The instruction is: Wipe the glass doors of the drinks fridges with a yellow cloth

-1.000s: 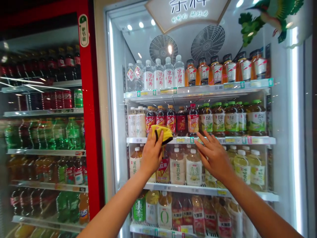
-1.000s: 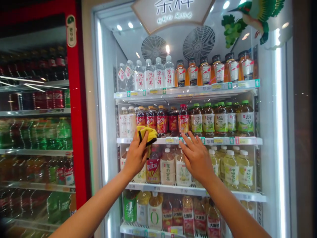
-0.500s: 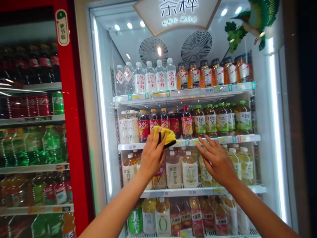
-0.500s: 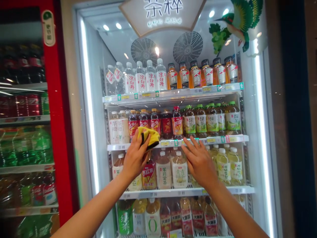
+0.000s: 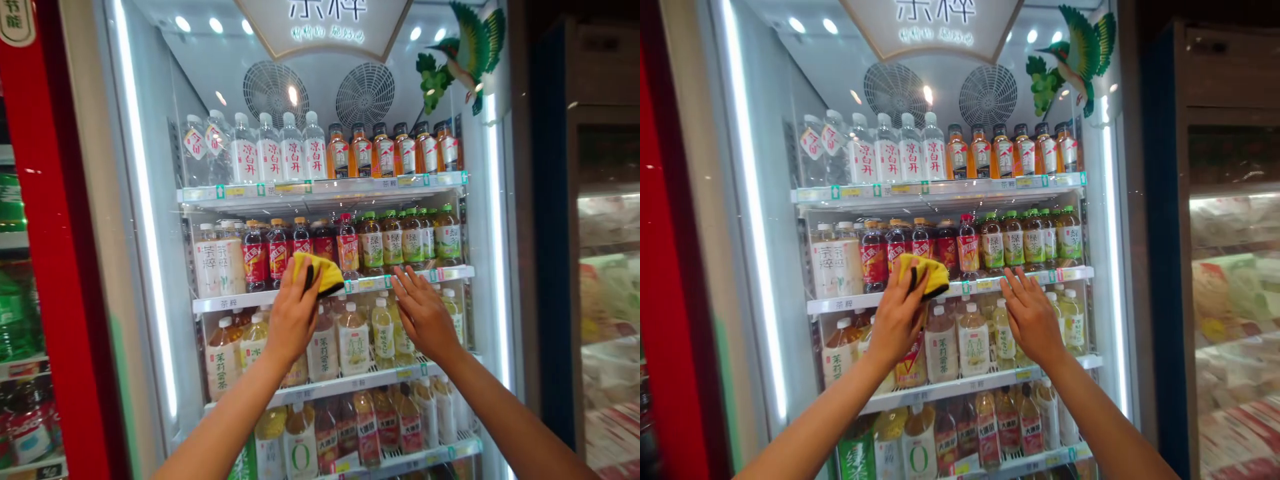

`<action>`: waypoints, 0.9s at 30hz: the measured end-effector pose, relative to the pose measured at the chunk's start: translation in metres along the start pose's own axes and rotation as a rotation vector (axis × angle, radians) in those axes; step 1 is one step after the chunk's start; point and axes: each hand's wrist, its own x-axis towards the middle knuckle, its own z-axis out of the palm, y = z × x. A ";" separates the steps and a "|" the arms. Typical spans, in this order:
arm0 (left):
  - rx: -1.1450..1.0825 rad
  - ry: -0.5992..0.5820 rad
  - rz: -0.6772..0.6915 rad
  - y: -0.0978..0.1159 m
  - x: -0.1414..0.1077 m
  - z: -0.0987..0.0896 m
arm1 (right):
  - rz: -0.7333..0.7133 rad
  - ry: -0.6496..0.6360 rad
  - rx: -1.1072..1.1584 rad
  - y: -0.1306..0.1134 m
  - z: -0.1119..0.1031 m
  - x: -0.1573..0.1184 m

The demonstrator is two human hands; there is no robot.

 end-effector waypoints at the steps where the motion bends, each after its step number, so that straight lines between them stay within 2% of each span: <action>1: 0.017 0.029 -0.056 0.000 0.011 0.002 | 0.006 0.006 -0.002 0.006 -0.001 0.002; 3: 0.048 0.058 -0.094 0.010 0.034 0.012 | 0.010 0.019 0.005 0.016 -0.003 0.005; 5: 0.067 0.051 -0.062 0.031 0.047 0.024 | -0.001 0.018 0.021 0.026 -0.005 0.004; 7: 0.070 0.020 0.003 0.052 0.045 0.033 | -0.024 0.007 0.038 0.037 -0.008 -0.001; 9: 0.066 -0.010 0.066 0.062 0.034 0.036 | -0.040 0.003 0.048 0.050 -0.012 -0.009; 12: 0.066 0.006 0.078 0.057 0.030 0.034 | -0.035 0.023 0.049 0.073 -0.019 -0.018; 15: 0.067 0.077 -0.019 0.054 0.052 0.040 | -0.016 0.048 0.058 0.091 -0.024 -0.020; 17: 0.057 0.105 -0.058 0.065 0.070 0.052 | -0.018 0.049 0.070 0.097 -0.026 -0.021; 19: 0.037 0.094 -0.039 0.084 0.077 0.066 | -0.040 0.038 0.076 0.101 -0.027 -0.024; 21: 0.022 0.051 0.015 0.100 0.071 0.075 | -0.068 0.025 0.077 0.106 -0.028 -0.030; 23: 0.024 0.012 0.030 0.105 0.057 0.075 | -0.085 0.020 0.070 0.115 -0.029 -0.036; 25: 0.028 0.019 -0.032 0.100 0.051 0.071 | -0.089 0.019 0.050 0.126 -0.032 -0.041; 27: 0.032 0.074 -0.131 0.092 0.059 0.068 | -0.090 0.015 0.023 0.136 -0.036 -0.042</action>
